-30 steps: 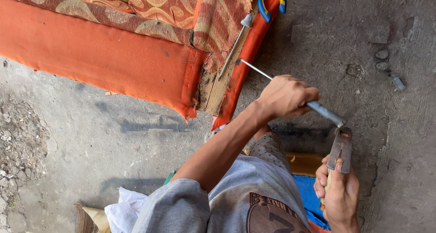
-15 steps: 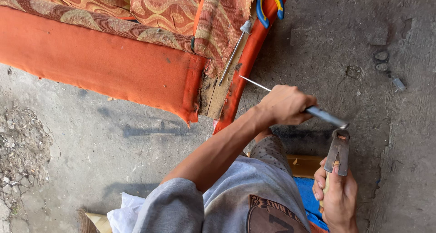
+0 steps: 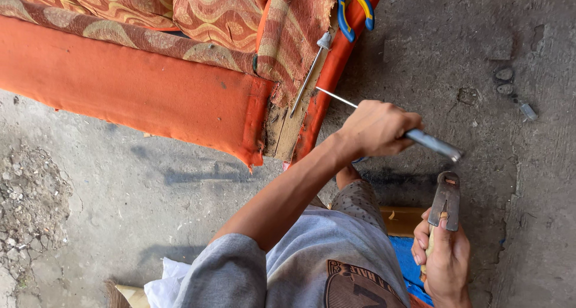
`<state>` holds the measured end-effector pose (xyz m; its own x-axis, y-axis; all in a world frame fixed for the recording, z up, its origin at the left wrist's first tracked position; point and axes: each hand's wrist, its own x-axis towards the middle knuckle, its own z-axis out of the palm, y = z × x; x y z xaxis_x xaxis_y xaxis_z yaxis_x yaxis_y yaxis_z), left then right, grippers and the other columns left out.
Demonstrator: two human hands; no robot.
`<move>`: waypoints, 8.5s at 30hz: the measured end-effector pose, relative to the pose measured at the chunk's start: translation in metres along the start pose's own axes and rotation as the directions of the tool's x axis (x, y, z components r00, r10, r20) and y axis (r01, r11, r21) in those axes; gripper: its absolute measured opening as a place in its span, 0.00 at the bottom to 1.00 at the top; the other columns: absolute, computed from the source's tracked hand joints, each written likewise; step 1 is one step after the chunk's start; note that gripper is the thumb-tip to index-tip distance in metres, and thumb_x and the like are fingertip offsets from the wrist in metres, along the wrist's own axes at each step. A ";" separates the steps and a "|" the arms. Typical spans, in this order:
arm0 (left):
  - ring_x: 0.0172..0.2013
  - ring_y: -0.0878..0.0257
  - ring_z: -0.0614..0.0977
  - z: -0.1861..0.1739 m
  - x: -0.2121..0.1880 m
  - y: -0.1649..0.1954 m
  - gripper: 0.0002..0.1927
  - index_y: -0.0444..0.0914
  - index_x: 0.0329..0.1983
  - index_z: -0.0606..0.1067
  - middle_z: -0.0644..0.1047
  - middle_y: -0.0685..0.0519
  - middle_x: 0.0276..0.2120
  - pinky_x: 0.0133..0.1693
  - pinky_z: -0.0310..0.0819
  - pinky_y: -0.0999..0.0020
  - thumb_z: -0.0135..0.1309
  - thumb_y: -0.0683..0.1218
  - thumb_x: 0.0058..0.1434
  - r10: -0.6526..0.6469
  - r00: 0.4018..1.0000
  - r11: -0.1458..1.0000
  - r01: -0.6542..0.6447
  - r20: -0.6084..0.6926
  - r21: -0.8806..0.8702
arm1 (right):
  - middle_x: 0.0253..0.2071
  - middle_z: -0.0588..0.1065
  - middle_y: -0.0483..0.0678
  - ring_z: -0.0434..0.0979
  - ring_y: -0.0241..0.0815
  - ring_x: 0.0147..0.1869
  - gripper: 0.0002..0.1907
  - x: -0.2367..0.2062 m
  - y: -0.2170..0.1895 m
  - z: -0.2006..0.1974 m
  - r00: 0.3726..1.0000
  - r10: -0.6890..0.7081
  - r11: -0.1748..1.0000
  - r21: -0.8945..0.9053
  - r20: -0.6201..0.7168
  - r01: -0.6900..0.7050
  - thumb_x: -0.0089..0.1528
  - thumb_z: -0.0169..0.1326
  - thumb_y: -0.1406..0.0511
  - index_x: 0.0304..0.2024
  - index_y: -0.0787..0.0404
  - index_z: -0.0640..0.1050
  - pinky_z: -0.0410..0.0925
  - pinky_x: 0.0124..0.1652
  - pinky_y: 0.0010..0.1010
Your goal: The person uses a hammer and nail punch to drive nails into the wooden frame of a sofa to secure the fabric. They also use pliers to pull out a loose nail and reposition the fabric before continuing to hammer.
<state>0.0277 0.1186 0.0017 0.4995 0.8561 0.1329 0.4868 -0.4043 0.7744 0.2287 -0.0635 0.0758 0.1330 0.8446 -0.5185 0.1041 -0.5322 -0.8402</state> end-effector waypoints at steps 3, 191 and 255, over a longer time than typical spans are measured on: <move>0.22 0.54 0.81 -0.003 -0.004 -0.005 0.10 0.47 0.30 0.76 0.76 0.55 0.18 0.25 0.71 0.54 0.58 0.56 0.59 -0.061 0.997 0.998 0.061 0.043 0.009 | 0.23 0.62 0.46 0.60 0.32 0.18 0.22 0.002 -0.003 0.001 1.000 0.015 1.000 -0.014 -0.009 -0.015 0.73 0.38 0.51 0.46 0.64 0.67 0.54 0.17 0.24; 0.30 0.55 0.84 -0.035 0.018 -0.022 0.08 0.42 0.36 0.78 0.80 0.53 0.25 0.31 0.75 0.57 0.60 0.47 0.54 0.082 0.953 0.977 -0.135 -0.290 -0.168 | 0.24 0.64 0.44 0.64 0.31 0.21 0.25 0.057 -0.110 0.045 0.690 -0.721 0.667 -0.213 0.058 0.714 0.76 0.39 0.47 0.41 0.63 0.66 0.59 0.20 0.22; 0.16 0.53 0.76 0.010 0.089 -0.017 0.13 0.44 0.22 0.74 0.74 0.54 0.14 0.21 0.68 0.53 0.58 0.53 0.57 -0.022 0.999 0.973 0.011 0.045 0.231 | 0.23 0.62 0.45 0.59 0.33 0.19 0.21 0.087 -0.019 -0.032 0.992 -0.076 0.996 -0.059 -0.104 0.070 0.75 0.39 0.52 0.43 0.64 0.66 0.56 0.19 0.27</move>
<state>0.0708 0.1986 -0.0058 0.5206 0.8492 0.0880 0.6447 -0.4586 0.6116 0.2694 0.0185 0.0521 0.2264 0.8722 -0.4336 0.1713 -0.4739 -0.8637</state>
